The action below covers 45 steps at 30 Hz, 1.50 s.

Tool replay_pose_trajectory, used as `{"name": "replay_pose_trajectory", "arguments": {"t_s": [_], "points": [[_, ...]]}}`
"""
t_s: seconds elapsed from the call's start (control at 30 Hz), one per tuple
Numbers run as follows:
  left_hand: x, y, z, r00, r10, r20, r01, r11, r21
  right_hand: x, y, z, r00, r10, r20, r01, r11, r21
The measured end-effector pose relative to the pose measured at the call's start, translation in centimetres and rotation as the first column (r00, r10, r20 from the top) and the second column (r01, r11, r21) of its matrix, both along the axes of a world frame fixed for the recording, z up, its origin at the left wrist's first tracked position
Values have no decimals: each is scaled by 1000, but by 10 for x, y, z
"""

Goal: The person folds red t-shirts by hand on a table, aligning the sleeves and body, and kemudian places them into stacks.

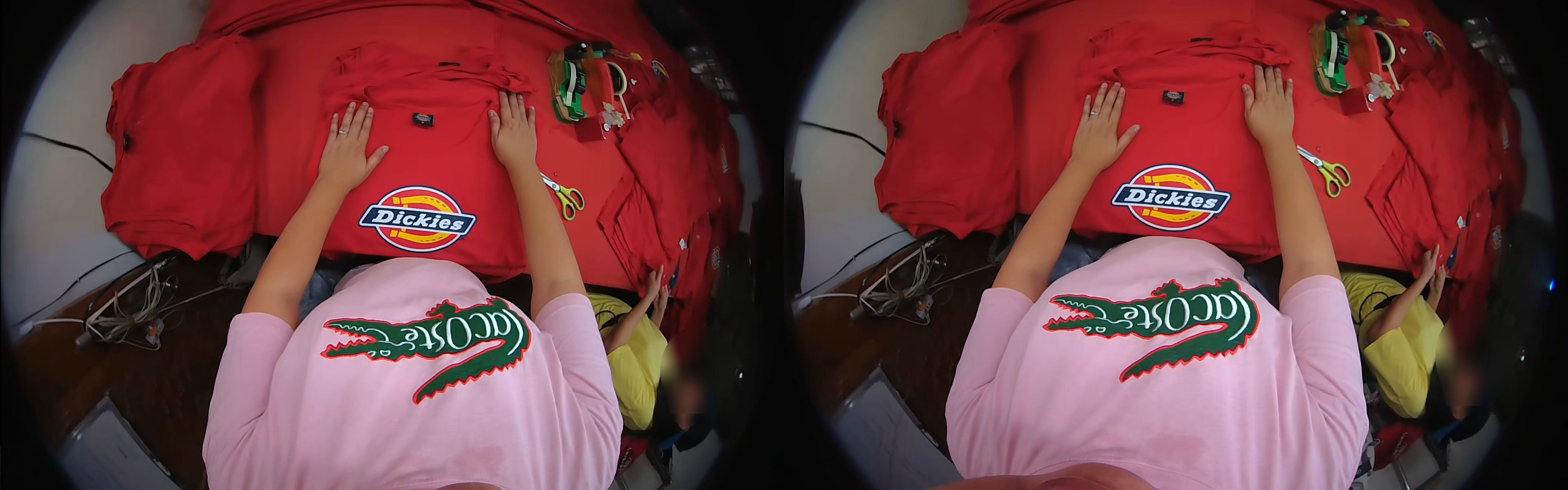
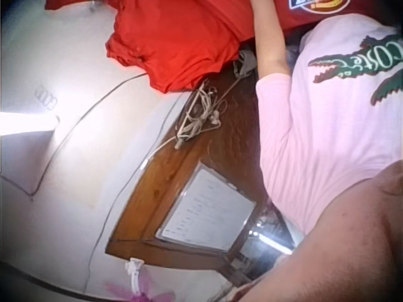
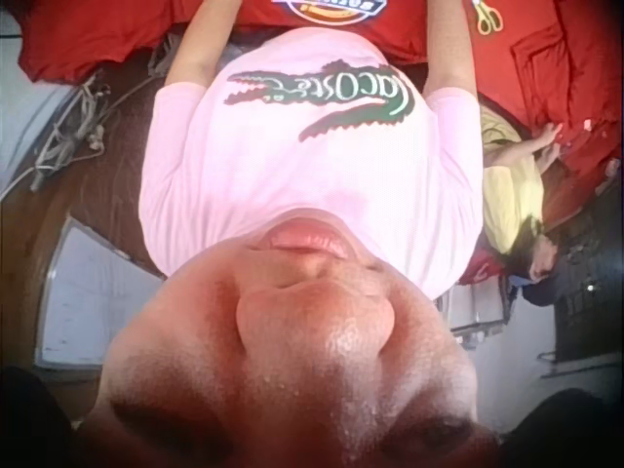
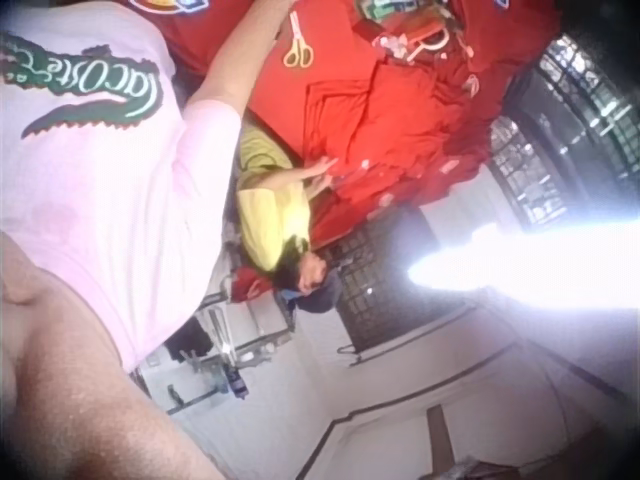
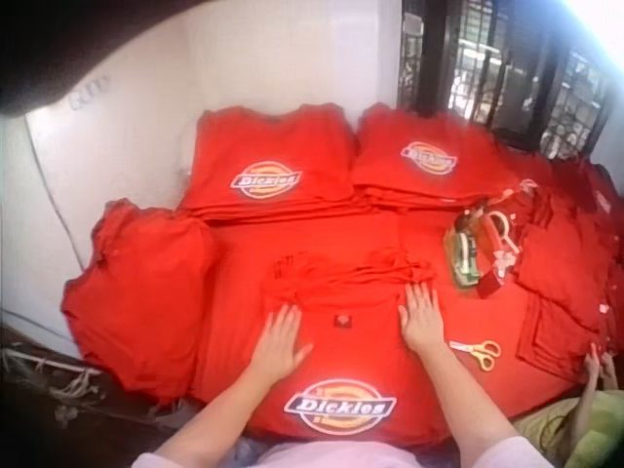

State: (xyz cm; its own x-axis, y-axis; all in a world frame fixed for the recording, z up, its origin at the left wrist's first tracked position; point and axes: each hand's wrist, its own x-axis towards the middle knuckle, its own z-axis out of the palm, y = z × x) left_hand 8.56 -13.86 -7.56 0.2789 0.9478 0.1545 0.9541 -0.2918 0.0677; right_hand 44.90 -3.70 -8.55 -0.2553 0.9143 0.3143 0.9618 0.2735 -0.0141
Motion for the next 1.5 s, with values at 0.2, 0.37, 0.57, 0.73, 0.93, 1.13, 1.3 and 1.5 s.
{"name": "replay_pose_trajectory", "arguments": {"t_s": [0.2,0.37,0.57,0.73,0.93,1.13,1.3,1.5], "points": [[0,10,7,993,83,83,-85,996,27,-1,0,-7,998,-19,-63,19,1000,-11],[0,13,10,994,81,76,-81,997,-5,-24,-34,5,998,-59,12,58,998,33],[0,13,8,988,87,129,-88,996,3,-46,-170,13,960,120,-252,-192,939,-285],[21,7,28,927,198,319,-216,976,21,32,-198,34,931,-56,-360,22,995,-99],[140,40,42,163,420,893,262,854,-449,113,-193,32,770,-539,-341,462,840,-284],[204,62,66,-333,719,610,369,695,-617,122,-215,-3,445,-653,-613,415,757,-505],[191,53,28,-50,466,884,98,883,-460,87,-200,18,185,-462,-867,346,857,-383],[172,26,54,193,348,917,-57,937,-344,23,-133,104,260,-419,-870,67,907,-416]]}}
